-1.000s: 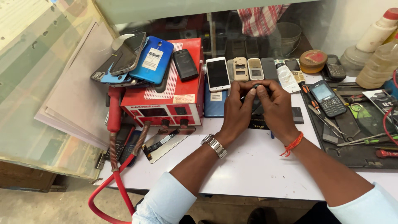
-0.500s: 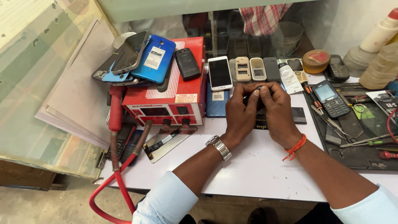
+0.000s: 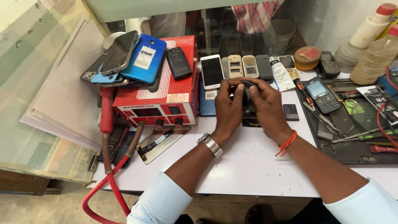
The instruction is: The person disassembles a feature phone, removes the battery and keypad, and uses a plastic pry tool to separate the casing and internal components. They then reassemble the phone by snapping the keypad and back cover back into place.
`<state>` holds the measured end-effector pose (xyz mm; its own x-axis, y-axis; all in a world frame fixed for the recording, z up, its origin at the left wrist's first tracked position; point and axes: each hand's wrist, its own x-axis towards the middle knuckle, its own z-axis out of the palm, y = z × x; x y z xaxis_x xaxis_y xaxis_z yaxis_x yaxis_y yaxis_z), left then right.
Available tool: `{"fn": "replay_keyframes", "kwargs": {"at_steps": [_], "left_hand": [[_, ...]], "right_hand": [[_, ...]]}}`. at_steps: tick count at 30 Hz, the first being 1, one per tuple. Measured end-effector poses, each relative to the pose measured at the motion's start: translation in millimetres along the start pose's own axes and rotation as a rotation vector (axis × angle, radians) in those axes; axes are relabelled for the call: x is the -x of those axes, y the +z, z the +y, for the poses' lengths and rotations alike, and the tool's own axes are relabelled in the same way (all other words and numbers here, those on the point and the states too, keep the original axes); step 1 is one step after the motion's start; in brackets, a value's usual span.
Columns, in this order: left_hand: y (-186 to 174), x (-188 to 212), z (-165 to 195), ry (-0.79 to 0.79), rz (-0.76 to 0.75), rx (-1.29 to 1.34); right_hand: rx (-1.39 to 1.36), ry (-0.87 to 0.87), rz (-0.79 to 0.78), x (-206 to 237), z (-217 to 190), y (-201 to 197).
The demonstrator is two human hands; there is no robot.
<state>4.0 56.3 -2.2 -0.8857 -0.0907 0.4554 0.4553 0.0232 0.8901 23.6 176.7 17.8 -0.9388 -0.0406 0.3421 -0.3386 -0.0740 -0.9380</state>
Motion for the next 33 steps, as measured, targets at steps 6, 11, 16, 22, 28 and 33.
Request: {"fn": "replay_keyframes", "kwargs": {"at_steps": [6,11,16,22,28,33], "left_hand": [[1.5,3.5,10.5,0.254,-0.148,-0.219],[1.4,7.1,17.4,0.097,-0.238,-0.303],[0.9,5.2,11.3,0.034,-0.197,-0.267],[1.6,3.0,2.8,0.069,-0.104,-0.161],[2.8,-1.7,0.9,-0.186,-0.155,0.137],[2.7,-5.6,-8.5,-0.179,-0.126,0.214]], "right_hand": [[0.087,-0.031,0.175,-5.6,0.7,-7.6],[0.257,-0.099,0.193,-4.1,0.8,-10.4],[0.369,-0.156,0.173,-0.6,0.9,-6.1],[0.368,-0.272,0.099,2.2,-2.9,-1.7],[0.410,-0.170,0.129,1.6,-5.1,-1.0],[0.373,-0.145,0.111,1.3,-3.8,-0.2]]}}
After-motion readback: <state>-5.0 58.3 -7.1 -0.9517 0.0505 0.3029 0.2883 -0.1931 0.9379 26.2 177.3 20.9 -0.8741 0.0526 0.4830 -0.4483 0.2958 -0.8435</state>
